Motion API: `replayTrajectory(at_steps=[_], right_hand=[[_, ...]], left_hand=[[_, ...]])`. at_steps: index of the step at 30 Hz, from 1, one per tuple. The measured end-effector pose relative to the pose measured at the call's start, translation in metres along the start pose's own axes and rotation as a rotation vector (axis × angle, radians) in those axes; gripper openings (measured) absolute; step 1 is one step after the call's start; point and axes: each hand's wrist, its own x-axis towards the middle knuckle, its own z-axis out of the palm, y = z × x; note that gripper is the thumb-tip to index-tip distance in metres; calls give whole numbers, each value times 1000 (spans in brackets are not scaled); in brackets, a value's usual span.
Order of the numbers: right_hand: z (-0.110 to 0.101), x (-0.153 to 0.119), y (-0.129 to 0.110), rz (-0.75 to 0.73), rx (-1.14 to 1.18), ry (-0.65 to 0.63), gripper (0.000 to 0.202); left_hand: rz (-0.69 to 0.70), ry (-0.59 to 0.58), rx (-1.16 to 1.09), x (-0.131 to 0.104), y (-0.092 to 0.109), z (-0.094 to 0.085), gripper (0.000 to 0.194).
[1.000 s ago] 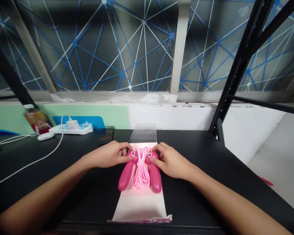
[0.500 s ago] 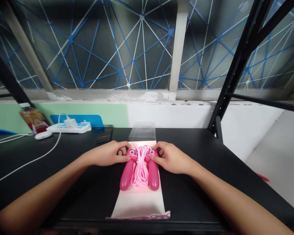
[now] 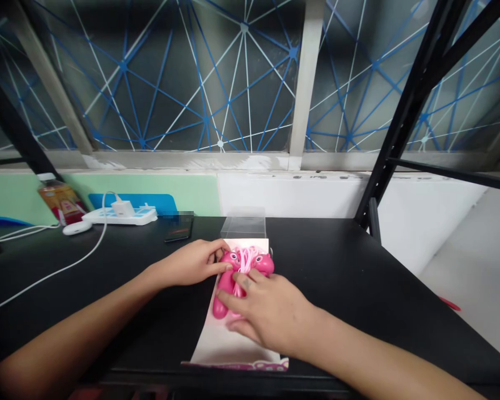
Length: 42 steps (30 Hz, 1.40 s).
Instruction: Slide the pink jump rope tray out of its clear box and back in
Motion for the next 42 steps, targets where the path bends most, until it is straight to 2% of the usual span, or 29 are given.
replayTrajectory(at_steps=[4,8,10,16,21,25,28,31,36,39,42], right_hand=[[0,0,2,14,18,-62,39],[1,-1,10,19,62,-67,39],[1,-2,13,-7,74,-63,39],[4,-4,19,-77,94,-76,40],[7,-5,23,-85,97,-88,40],[5,-3,20,-104,108,-82,38],[9,-3,18,-66,125,-54,38],[19,-2,21,1,103,-38,38],[34,8,35,86,-28,31,41],[32,10,36,100,-102,95,41],[20,3,24,23,45,88,33]], left_hand=[[38,73,61,4,2,2,35],[61,286,77,16,-8,5,32],[55,354,85,24,-18,8,36],[19,227,-25,35,-41,16,30],[8,274,-26,41,-42,19,16],[-54,333,-12,44,-46,19,22],[-42,287,-71,38,-48,17,25],[-2,209,-120,29,-42,14,29],[72,185,-83,19,-18,17,34],[88,195,-86,17,-8,20,36],[91,203,-78,14,-5,19,36]])
